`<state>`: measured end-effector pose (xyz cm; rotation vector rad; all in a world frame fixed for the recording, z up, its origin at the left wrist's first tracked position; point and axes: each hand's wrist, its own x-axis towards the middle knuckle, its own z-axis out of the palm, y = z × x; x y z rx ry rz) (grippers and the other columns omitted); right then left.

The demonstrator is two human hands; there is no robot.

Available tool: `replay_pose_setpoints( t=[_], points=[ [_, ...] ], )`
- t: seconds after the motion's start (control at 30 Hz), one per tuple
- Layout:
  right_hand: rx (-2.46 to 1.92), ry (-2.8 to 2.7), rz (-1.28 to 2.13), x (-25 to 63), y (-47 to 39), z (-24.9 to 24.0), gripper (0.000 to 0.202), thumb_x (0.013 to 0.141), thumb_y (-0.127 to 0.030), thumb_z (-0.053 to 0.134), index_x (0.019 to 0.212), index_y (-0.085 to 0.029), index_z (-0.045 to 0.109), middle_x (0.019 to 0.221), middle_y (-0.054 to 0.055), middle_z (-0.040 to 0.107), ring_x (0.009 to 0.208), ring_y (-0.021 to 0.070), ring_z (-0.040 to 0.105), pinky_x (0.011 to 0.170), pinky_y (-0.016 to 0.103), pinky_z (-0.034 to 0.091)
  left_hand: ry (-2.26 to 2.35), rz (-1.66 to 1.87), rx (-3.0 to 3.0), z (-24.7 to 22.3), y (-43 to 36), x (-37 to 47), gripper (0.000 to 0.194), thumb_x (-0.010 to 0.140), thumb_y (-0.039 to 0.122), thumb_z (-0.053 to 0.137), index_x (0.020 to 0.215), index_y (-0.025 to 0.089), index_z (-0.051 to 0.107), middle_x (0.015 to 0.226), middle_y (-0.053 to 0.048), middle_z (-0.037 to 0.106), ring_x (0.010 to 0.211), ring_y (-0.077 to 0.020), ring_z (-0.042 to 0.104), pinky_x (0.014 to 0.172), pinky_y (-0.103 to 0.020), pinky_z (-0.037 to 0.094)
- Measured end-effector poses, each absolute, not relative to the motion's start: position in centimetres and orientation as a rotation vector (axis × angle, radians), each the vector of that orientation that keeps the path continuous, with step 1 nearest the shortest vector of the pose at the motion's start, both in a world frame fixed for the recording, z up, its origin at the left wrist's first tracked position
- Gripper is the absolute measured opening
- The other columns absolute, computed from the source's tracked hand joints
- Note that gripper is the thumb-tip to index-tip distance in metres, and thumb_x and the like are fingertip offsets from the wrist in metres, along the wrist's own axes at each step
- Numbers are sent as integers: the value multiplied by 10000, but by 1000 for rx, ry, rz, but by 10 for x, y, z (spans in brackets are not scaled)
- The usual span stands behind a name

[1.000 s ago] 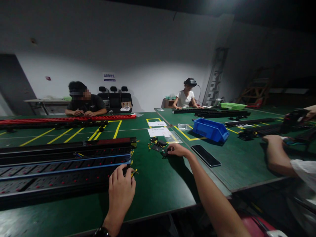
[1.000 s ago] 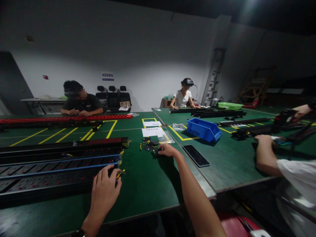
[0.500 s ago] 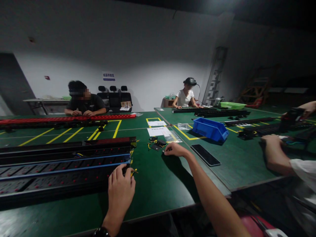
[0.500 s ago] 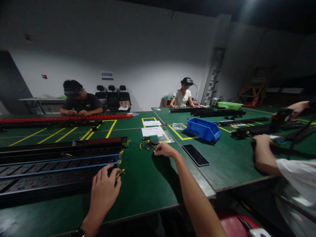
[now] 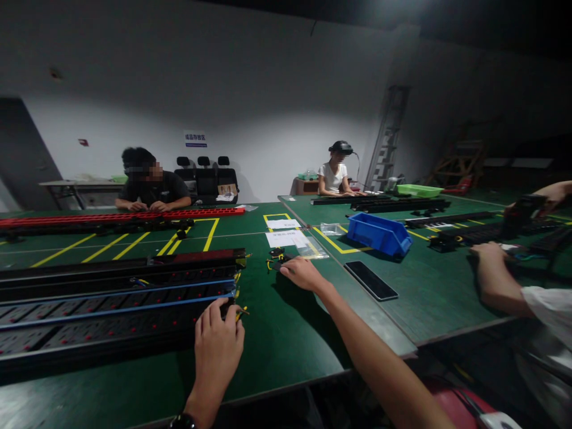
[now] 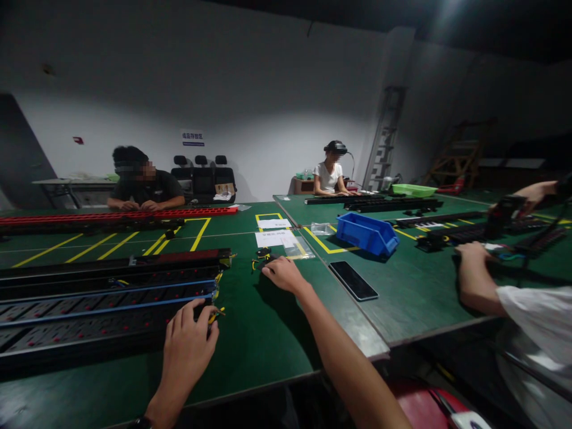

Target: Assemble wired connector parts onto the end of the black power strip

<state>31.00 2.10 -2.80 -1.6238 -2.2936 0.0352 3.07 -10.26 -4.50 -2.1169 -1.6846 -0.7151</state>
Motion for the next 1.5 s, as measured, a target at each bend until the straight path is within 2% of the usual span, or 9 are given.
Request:
replay_pose_setpoints(
  t=[0.17,0.33,0.47,0.53,0.73,0.9,1.17,1.37,1.5],
  points=[
    [-1592,-2404,19,289,15,-26,435,1063,-392,419,930,-185,778,989,114,762,949,226,671,871,315,423,-1689,-730,-2113,-46,-102,31,285,924,189,538,1108,223,753,1276,-127,614,1177,-298,559,1004,-464,450],
    [-1618,-2195,-62,293,22,-30,292,1031,-290,488,1171,-229,737,1139,93,710,1099,229,595,941,309,414,-1701,-732,-2118,-43,-103,31,282,919,184,545,1101,233,755,1273,-121,614,1169,-299,567,1004,-463,445],
    [-1741,-2120,-108,301,29,-34,404,983,-190,497,1349,-236,661,1285,110,661,1168,265,554,960,343,424,-1701,-725,-2117,-44,-103,31,280,923,188,543,1108,231,750,1275,-122,611,1172,-296,560,1014,-462,440],
    [-1797,-2162,-56,307,33,-36,379,973,-184,497,1280,-241,712,1284,104,675,1149,279,572,934,353,434,-1699,-719,-2121,-45,-103,31,280,925,191,541,1109,229,748,1275,-122,609,1172,-296,556,1014,-464,440],
    [-1856,-2185,-7,312,33,-32,270,977,-357,562,969,-238,805,1043,101,758,1008,272,651,833,326,453,-1694,-719,-2117,-45,-101,31,282,919,189,543,1107,224,751,1269,-126,614,1174,-298,554,1007,-459,446],
    [-1836,-2179,-7,298,30,-29,261,900,-454,680,937,-231,810,970,110,769,960,275,682,810,325,466,-1684,-732,-2108,-45,-102,31,284,915,189,537,1096,224,753,1266,-128,621,1169,-299,562,1011,-463,447],
    [-1954,-2021,-1,303,29,-19,212,870,-361,649,911,-232,811,914,110,771,902,267,687,782,328,464,-1673,-728,-2104,-45,-102,30,290,925,190,527,1110,216,749,1271,-131,615,1177,-303,560,1010,-462,447],
    [-2160,-1774,-68,341,26,-19,232,885,-269,608,922,-148,803,962,213,743,947,348,669,807,410,445,-1674,-732,-2101,-46,-102,30,283,918,190,537,1097,222,755,1270,-129,624,1168,-297,558,1005,-460,450],
    [-2158,-1797,-35,343,26,-24,246,901,-292,612,999,-139,777,1017,219,734,998,358,656,835,416,450,-1683,-718,-2091,-46,-101,31,274,920,195,543,1094,227,752,1270,-119,626,1175,-288,557,1012,-454,448]
  ],
)
